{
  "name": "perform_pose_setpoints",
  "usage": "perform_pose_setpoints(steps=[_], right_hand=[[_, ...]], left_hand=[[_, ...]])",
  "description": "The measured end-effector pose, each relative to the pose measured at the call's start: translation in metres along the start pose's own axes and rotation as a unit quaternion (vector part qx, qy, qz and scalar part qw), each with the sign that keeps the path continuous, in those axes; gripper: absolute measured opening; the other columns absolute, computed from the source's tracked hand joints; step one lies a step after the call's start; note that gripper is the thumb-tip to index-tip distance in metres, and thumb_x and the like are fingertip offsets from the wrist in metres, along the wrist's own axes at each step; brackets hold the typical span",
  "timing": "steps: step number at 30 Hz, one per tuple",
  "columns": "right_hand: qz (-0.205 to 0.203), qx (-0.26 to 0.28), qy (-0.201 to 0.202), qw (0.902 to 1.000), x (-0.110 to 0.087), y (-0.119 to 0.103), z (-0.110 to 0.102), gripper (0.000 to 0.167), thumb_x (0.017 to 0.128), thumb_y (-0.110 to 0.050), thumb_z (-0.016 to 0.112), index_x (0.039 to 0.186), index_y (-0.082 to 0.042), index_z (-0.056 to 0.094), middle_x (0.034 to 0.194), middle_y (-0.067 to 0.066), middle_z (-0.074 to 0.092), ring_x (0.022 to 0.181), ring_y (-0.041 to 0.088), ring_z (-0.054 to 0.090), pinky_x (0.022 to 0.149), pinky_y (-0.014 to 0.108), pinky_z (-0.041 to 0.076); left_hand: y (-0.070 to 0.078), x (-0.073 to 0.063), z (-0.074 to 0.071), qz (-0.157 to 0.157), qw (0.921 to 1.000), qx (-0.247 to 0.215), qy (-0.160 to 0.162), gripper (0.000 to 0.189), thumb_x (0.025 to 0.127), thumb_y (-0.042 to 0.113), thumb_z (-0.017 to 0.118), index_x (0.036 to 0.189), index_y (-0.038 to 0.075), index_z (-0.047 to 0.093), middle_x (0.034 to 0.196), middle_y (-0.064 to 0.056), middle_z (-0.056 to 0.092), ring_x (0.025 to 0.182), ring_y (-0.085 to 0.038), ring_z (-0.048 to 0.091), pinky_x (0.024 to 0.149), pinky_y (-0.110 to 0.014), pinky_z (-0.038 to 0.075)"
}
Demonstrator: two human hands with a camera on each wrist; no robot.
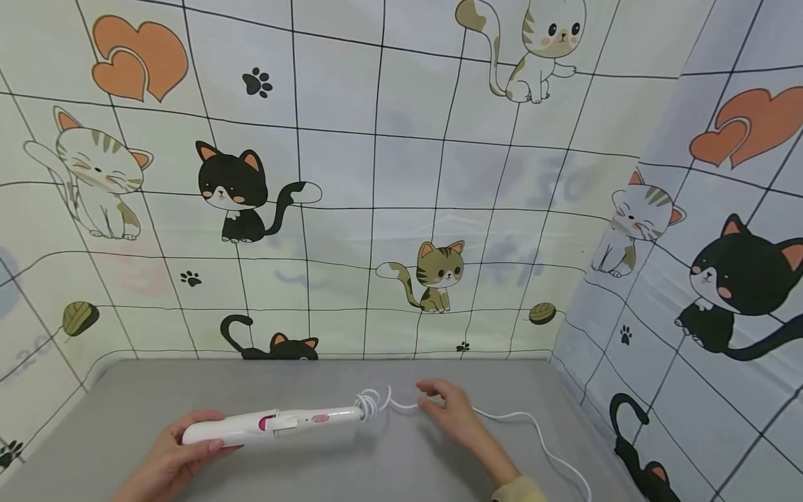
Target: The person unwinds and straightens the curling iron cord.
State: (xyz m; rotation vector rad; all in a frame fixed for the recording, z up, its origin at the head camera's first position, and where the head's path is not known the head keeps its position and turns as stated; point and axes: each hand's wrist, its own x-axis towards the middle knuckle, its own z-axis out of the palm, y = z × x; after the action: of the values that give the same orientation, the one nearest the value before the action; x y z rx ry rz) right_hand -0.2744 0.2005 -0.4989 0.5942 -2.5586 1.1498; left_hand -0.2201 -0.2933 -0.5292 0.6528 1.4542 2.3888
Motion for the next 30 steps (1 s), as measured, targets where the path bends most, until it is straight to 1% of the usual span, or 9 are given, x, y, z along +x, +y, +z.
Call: perform_pose_setpoints(steps=[2, 4, 6, 9, 14, 19, 21, 27, 30], right_hand=[[-0.028, 0.026, -0.013, 0.9992, 0.002, -0.004, 0.003, 0.032, 0.094, -0.009, 0.073, 0.125, -0.003, 0.069, 0.12, 0.013, 0.071, 0.108, 0.034, 0.065, 0.092, 0.058, 0.057], [-0.05, 0.043, -0.033, 0.9973, 0.003, -0.008, 0.006, 0.038, 0.094, -0.009, 0.073, 0.131, -0.003, 0.066, 0.127, 0.015, 0.068, 0.112, 0.035, 0.065, 0.094, 0.057, 0.057], [-0.061, 0.062, -0.05, 0.995, 0.004, -0.011, 0.008, 0.043, 0.093, -0.007, 0.073, 0.136, -0.003, 0.063, 0.131, 0.015, 0.066, 0.116, 0.036, 0.063, 0.096, 0.055, 0.058], [-0.07, 0.081, -0.067, 0.992, 0.004, -0.013, 0.012, 0.048, 0.093, -0.005, 0.073, 0.139, -0.004, 0.061, 0.136, 0.015, 0.064, 0.119, 0.037, 0.062, 0.097, 0.053, 0.058], [-0.097, 0.091, -0.075, 0.9883, 0.004, -0.013, 0.018, 0.048, 0.091, -0.001, 0.072, 0.138, -0.003, 0.061, 0.139, 0.018, 0.061, 0.123, 0.04, 0.059, 0.096, 0.054, 0.059], [-0.103, 0.082, -0.098, 0.9865, 0.002, -0.014, 0.018, 0.046, 0.091, -0.003, 0.073, 0.136, -0.007, 0.064, 0.145, 0.021, 0.055, 0.132, 0.042, 0.052, 0.097, 0.051, 0.059], [-0.109, 0.077, -0.108, 0.9852, 0.002, -0.015, 0.018, 0.045, 0.092, -0.005, 0.074, 0.136, -0.009, 0.065, 0.146, 0.022, 0.054, 0.132, 0.043, 0.051, 0.1, 0.05, 0.058], [-0.129, 0.026, -0.12, 0.984, 0.001, -0.017, 0.02, 0.041, 0.094, -0.011, 0.073, 0.134, -0.013, 0.067, 0.147, 0.021, 0.053, 0.133, 0.041, 0.051, 0.11, 0.061, 0.046], [-0.129, 0.002, -0.126, 0.9836, 0.001, -0.017, 0.021, 0.034, 0.096, -0.015, 0.072, 0.13, -0.016, 0.069, 0.148, 0.018, 0.053, 0.134, 0.04, 0.05, 0.111, 0.063, 0.043]], left_hand=[[0.001, -0.001, 0.0, 0.0, 1.0, -0.003, -0.003, 0.05, 0.098, -0.02, 0.042, 0.125, 0.012, 0.071, 0.129, -0.001, 0.057, 0.117, -0.02, 0.063, 0.104, -0.045, 0.054], [0.001, -0.001, 0.0, -0.003, 1.0, -0.007, -0.002, 0.05, 0.099, -0.02, 0.042, 0.125, 0.012, 0.071, 0.129, -0.002, 0.058, 0.117, -0.02, 0.063, 0.104, -0.045, 0.054], [0.002, -0.002, 0.0, -0.006, 0.9999, -0.009, -0.001, 0.05, 0.098, -0.02, 0.043, 0.124, 0.013, 0.071, 0.129, -0.002, 0.058, 0.117, -0.02, 0.062, 0.104, -0.046, 0.054], [0.003, -0.003, 0.0, -0.009, 0.9999, -0.008, 0.0, 0.051, 0.098, -0.02, 0.043, 0.124, 0.013, 0.072, 0.129, -0.002, 0.059, 0.117, -0.019, 0.062, 0.104, -0.046, 0.054], [0.004, -0.005, -0.001, -0.007, 0.9999, -0.005, -0.01, 0.052, 0.098, -0.021, 0.042, 0.124, 0.013, 0.071, 0.128, -0.003, 0.059, 0.117, -0.019, 0.062, 0.103, -0.047, 0.054], [0.004, -0.005, -0.001, -0.001, 0.9998, -0.005, -0.021, 0.052, 0.097, -0.022, 0.041, 0.126, 0.011, 0.07, 0.129, -0.005, 0.058, 0.118, -0.02, 0.061, 0.104, -0.048, 0.053], [0.004, -0.005, -0.001, -0.002, 0.9998, -0.004, -0.021, 0.052, 0.097, -0.022, 0.042, 0.126, 0.011, 0.07, 0.129, -0.005, 0.057, 0.118, -0.02, 0.061, 0.104, -0.049, 0.053], [0.005, -0.006, -0.001, -0.019, 0.9996, 0.005, -0.021, 0.051, 0.098, -0.02, 0.043, 0.126, 0.014, 0.07, 0.13, -0.004, 0.057, 0.118, -0.02, 0.061, 0.105, -0.049, 0.052], [0.005, -0.006, 0.0, -0.014, 0.9996, 0.01, -0.022, 0.051, 0.097, -0.02, 0.043, 0.125, 0.013, 0.07, 0.129, -0.004, 0.058, 0.118, -0.019, 0.061, 0.104, -0.05, 0.052]])
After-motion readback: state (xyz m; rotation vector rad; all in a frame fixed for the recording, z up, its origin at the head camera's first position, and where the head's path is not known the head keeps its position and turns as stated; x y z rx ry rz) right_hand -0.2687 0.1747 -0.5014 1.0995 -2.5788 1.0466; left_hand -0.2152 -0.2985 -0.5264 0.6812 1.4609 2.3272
